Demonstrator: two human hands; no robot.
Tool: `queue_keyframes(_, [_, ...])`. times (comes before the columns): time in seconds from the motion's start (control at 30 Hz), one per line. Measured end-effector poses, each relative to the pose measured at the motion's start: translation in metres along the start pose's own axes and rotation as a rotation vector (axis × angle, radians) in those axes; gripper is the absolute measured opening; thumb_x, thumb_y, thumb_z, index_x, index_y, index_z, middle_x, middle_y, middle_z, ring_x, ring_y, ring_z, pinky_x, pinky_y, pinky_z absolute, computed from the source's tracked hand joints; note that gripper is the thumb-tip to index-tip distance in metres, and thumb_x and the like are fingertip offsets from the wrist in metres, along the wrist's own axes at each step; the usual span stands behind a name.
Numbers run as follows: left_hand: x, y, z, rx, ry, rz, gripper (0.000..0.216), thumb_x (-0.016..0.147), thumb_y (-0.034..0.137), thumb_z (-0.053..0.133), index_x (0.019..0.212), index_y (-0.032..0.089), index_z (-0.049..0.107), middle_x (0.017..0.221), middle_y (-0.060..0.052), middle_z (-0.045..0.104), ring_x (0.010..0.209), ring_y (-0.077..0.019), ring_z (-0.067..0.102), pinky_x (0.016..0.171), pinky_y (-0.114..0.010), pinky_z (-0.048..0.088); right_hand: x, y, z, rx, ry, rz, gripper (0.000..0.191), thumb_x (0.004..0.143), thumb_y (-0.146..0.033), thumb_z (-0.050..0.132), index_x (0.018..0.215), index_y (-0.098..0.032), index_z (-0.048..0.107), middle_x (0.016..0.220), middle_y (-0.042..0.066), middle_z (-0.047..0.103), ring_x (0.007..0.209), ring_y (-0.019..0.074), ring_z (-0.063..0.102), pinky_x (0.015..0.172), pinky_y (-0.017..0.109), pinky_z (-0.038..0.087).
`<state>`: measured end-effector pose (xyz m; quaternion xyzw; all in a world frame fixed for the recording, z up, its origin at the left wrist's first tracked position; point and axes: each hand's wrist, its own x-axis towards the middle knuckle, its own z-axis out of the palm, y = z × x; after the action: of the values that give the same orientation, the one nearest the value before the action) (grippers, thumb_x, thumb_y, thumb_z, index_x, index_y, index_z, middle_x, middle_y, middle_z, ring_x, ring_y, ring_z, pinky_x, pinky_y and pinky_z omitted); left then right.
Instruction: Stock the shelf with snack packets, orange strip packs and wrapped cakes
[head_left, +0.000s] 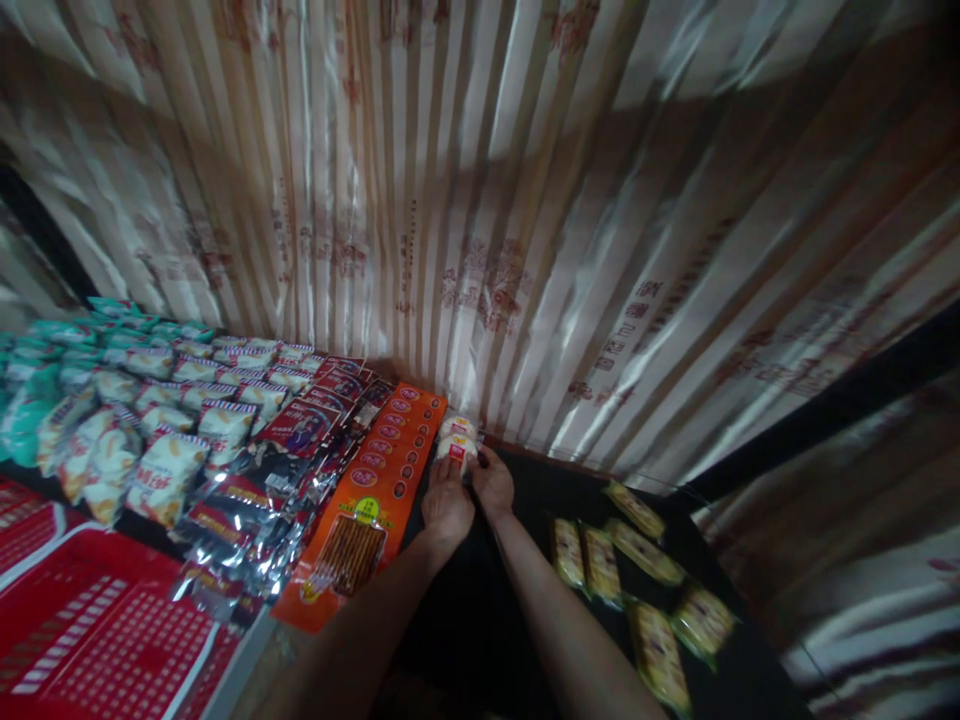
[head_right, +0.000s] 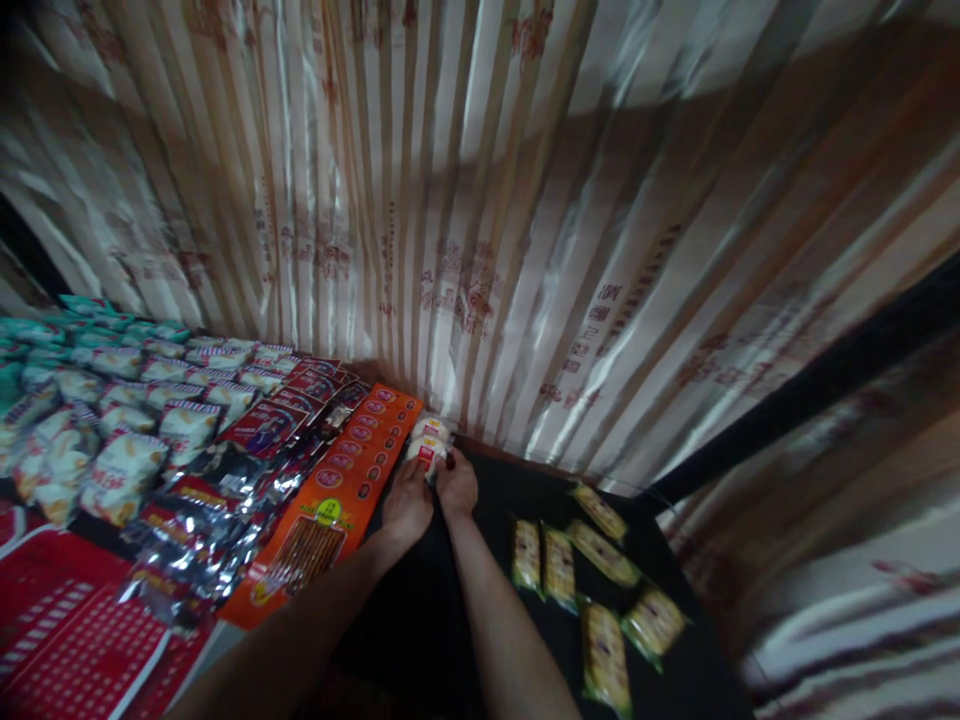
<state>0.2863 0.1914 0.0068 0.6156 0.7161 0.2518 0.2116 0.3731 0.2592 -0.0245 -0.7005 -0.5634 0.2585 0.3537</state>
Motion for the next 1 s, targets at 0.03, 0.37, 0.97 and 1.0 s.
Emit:
queue_keyframes(0.03, [0.0, 0.0, 0.0, -0.002, 0.001, -0.002, 0.052, 0.083, 0.009, 0.035, 0.134, 0.006, 0.043, 0.141, -0.013, 0.044, 0.134, -0.022, 0.033, 0.111, -0.031, 0.028, -0.001, 0.0, 0.0, 0.016, 0.009, 0.002, 0.042, 0.075, -0.043, 0.051, 0.11, -0.023, 0.064, 0.088, 0.005, 0.068, 0.082, 0.022, 0.062, 0.071, 0.031, 0.045])
queue_keyframes(0.37, [-0.022, 0.011, -0.013, -0.063, 0.015, 0.041, 0.044, 0.089, 0.016, 0.033, 0.128, 0.005, 0.05, 0.141, -0.016, 0.041, 0.135, -0.0224, 0.032, 0.111, -0.033, 0.028, -0.041, 0.01, -0.001, 0.196, 0.149, -0.1, 0.044, 0.078, -0.035, 0.039, 0.11, -0.014, 0.061, 0.112, 0.013, 0.063, 0.106, 0.024, 0.056, 0.092, 0.037, 0.042])
queue_keyframes(0.97, [-0.145, -0.008, -0.01, -0.236, 0.008, 0.276, 0.03, 0.08, 0.011, 0.039, 0.094, 0.014, 0.065, 0.098, -0.009, 0.067, 0.093, -0.0213, 0.059, 0.085, -0.035, 0.049, -0.201, 0.047, -0.041, 0.388, 0.227, -0.032, 0.042, 0.079, -0.049, 0.047, 0.1, -0.017, 0.065, 0.101, 0.011, 0.069, 0.09, 0.0239, 0.065, 0.083, 0.038, 0.052])
queue_keyframes(1.0, [-0.155, -0.015, -0.003, -0.234, -0.003, 0.3, 0.029, 0.081, 0.012, 0.038, 0.091, 0.015, 0.065, 0.093, -0.009, 0.068, 0.089, -0.0207, 0.06, 0.082, -0.035, 0.05, -0.213, 0.055, -0.044, 0.354, 0.245, -0.049, 0.042, 0.079, -0.05, 0.046, 0.098, -0.018, 0.066, 0.101, 0.011, 0.069, 0.09, 0.0243, 0.065, 0.082, 0.038, 0.053])
